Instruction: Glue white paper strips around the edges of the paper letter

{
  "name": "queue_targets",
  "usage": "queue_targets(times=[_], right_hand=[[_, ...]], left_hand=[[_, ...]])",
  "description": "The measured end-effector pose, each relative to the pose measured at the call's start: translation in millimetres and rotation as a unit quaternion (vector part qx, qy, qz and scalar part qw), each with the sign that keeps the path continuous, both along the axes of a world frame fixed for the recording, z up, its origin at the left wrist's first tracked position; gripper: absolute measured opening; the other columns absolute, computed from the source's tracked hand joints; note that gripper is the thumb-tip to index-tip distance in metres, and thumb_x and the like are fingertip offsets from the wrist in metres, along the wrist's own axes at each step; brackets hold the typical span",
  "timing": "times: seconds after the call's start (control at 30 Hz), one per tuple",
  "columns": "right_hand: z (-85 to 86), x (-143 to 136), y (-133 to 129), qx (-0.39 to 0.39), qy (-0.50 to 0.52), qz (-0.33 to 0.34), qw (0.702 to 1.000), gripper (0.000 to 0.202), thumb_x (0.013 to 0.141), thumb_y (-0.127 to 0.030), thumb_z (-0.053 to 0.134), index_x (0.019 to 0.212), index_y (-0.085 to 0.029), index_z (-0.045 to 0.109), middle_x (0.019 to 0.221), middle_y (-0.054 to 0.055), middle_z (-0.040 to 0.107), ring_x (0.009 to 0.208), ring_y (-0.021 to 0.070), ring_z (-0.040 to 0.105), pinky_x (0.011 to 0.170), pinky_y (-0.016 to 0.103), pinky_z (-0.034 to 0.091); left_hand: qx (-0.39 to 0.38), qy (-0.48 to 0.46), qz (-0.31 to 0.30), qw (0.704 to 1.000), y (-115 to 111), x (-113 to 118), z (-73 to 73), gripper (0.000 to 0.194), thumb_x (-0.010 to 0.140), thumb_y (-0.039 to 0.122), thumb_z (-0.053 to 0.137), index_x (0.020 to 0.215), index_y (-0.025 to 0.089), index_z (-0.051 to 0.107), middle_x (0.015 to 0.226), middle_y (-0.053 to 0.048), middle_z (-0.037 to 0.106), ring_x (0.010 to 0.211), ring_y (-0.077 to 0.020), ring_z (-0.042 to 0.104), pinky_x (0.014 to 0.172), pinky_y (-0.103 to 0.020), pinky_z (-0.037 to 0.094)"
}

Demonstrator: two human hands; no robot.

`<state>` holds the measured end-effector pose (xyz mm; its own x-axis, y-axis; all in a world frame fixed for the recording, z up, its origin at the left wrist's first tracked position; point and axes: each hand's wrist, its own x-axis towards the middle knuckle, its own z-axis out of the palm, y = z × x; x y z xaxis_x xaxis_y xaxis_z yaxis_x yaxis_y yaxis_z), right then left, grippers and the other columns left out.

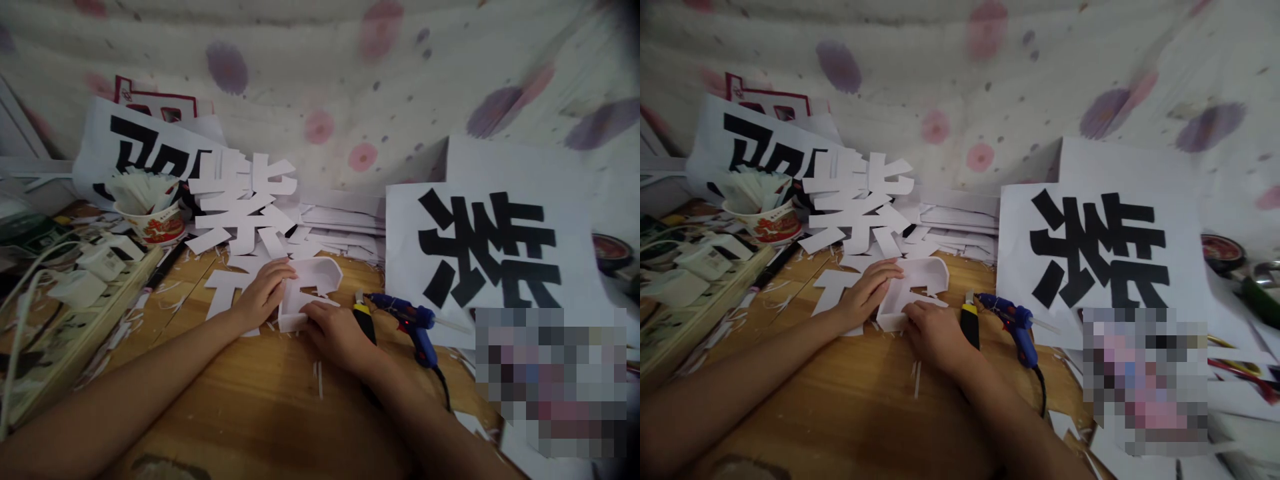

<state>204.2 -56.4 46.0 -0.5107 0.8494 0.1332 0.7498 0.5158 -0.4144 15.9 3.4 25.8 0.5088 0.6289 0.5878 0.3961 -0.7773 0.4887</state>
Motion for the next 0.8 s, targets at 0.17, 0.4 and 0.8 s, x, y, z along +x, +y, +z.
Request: queue_targets(times=[0.17,0.4,0.8], right_hand=[[-10.4,-0.7,0.6,-0.047,0.083,-0.072,0.993,0.038,0.072,-0.013,0.058,0.108,-0.021,0.048,0.080,0.000,0.063,0.071,0.0145,0.058,0.064,0.025,0.039],[-16.4,4.8,4.1,-0.136,0.282,-0.071,0.947,0.020,0.073,-0.015,0.054,0.092,-0.021,0.052,0.077,-0.002,0.058,0.069,0.0123,0.055,0.065,0.026,0.042],[-2.0,5.7,-3.6,-0.414,0.530,0.029,0.739,0.029,0.073,-0.039,0.064,0.092,-0.017,0.057,0.073,-0.001,0.057,0.063,0.0098,0.054,0.064,0.026,0.046]], left_hand=[[-0.011,-0.009,-0.007,1.000,0.4,0.2,1.3,0.025,0.091,0.020,0.035,0.110,0.020,0.052,0.115,-0.008,0.054,0.123,-0.0199,0.038,0.103,-0.046,0.034],[-0.025,-0.007,-0.004,1.000,0.1,-0.4,2.6,0.024,0.092,0.022,0.035,0.108,0.021,0.053,0.116,-0.007,0.054,0.123,-0.0194,0.038,0.104,-0.046,0.032],[-0.201,-0.026,-0.114,0.973,-38.1,12.3,28.0,0.074,0.066,0.049,0.069,0.128,0.026,0.037,0.125,-0.010,0.050,0.108,-0.0262,0.053,0.092,-0.040,0.043]])
